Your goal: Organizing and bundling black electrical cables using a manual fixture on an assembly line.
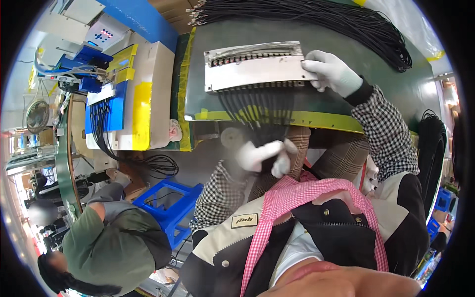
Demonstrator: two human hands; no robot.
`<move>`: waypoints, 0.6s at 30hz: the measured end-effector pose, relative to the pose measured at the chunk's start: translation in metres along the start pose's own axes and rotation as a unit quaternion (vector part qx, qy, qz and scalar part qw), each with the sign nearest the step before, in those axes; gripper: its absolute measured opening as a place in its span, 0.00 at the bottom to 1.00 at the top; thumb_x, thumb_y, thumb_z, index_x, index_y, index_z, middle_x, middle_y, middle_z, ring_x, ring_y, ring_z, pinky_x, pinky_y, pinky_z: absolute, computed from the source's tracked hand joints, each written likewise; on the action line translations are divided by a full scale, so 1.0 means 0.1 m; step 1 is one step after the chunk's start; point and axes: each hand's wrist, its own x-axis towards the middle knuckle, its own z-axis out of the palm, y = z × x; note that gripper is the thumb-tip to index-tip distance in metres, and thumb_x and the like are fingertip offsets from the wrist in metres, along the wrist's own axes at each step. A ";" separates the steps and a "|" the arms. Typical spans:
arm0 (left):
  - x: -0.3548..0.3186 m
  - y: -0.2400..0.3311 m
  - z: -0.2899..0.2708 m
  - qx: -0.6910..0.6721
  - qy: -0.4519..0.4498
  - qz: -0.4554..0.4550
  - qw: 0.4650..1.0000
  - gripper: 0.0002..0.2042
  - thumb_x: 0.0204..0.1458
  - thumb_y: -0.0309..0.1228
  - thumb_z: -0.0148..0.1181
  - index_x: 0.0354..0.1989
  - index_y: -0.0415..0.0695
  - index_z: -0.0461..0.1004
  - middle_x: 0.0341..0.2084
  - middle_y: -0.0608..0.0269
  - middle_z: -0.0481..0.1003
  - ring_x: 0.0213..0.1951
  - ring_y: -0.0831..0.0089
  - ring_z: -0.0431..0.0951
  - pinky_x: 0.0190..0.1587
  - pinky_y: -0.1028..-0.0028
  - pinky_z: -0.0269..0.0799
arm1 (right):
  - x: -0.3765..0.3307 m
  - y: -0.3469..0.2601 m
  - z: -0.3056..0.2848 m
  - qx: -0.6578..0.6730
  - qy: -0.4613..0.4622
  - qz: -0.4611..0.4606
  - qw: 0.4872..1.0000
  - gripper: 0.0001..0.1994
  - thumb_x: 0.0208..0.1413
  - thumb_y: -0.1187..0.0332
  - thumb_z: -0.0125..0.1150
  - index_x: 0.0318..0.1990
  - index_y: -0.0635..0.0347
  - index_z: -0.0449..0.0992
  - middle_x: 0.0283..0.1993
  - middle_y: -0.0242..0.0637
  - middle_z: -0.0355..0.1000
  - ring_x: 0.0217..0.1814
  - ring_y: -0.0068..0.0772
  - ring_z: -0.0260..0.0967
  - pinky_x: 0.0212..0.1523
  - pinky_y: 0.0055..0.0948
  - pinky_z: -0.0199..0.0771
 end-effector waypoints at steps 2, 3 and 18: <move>0.14 -0.02 0.17 -0.067 0.004 -0.034 0.997 0.18 0.62 0.33 0.42 0.43 0.25 0.68 0.18 0.52 0.75 0.13 0.71 0.68 0.20 0.80 0.67 | -0.18 0.03 -0.10 0.048 0.050 -0.038 0.997 0.11 0.59 0.64 0.51 0.42 0.64 0.66 0.27 0.32 0.62 0.20 0.18 0.57 0.18 0.14 0.55; 0.22 -0.04 0.23 -0.072 -0.006 -0.049 0.996 0.18 0.62 0.33 0.42 0.43 0.25 0.68 0.18 0.52 0.75 0.13 0.71 0.69 0.20 0.80 0.67 | -0.28 0.04 -0.15 0.062 0.072 -0.059 0.994 0.11 0.59 0.65 0.51 0.42 0.63 0.66 0.28 0.31 0.62 0.20 0.17 0.56 0.19 0.14 0.54; 0.71 -0.34 0.50 -0.099 0.005 -0.169 0.981 0.16 0.60 0.37 0.47 0.41 0.34 0.72 0.29 0.46 0.77 0.20 0.67 0.75 0.23 0.78 0.71 | 0.64 -1.18 1.50 -0.391 0.222 -0.648 0.615 0.15 0.45 0.65 0.60 0.42 0.52 0.69 0.35 0.35 0.66 0.34 0.35 0.67 0.37 0.32 0.71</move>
